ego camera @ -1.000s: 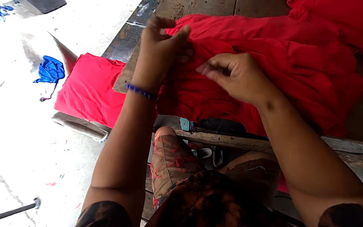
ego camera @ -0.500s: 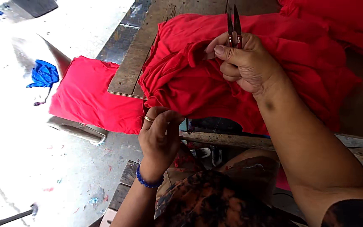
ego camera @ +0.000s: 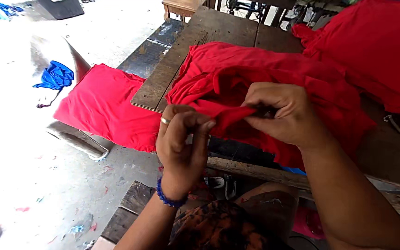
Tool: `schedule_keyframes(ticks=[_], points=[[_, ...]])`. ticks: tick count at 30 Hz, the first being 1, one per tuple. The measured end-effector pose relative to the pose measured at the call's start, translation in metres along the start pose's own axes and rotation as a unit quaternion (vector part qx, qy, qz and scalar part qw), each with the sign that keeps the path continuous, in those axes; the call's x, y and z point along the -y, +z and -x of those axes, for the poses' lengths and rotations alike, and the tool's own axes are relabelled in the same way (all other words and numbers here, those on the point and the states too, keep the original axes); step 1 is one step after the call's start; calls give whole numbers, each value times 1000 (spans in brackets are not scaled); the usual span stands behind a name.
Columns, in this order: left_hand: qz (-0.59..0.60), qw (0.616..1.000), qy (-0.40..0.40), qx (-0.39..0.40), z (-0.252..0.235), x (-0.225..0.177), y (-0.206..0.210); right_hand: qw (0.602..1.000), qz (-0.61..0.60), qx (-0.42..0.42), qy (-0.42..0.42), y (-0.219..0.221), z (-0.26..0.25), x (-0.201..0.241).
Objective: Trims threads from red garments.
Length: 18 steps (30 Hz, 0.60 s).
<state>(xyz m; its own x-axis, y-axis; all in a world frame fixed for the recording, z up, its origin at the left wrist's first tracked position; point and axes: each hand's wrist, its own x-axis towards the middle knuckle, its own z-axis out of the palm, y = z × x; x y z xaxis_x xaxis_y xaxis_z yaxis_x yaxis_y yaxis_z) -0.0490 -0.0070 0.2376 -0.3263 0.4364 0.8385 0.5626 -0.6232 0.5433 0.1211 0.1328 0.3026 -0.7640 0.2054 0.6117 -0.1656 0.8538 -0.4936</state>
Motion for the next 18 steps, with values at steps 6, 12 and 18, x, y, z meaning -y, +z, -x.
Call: schedule_keyframes(ticks=[6,12,18], points=[[-112,985,-98,-92,47,20,51,978,-172,-94,76,-6,-3,-17],[-276,947,-117,-114,8,31,73,977,-166,-98,93,-7,0,-2],[14,981,-146,-124,13,27,41,986,-134,-92,50,3,8,-3]])
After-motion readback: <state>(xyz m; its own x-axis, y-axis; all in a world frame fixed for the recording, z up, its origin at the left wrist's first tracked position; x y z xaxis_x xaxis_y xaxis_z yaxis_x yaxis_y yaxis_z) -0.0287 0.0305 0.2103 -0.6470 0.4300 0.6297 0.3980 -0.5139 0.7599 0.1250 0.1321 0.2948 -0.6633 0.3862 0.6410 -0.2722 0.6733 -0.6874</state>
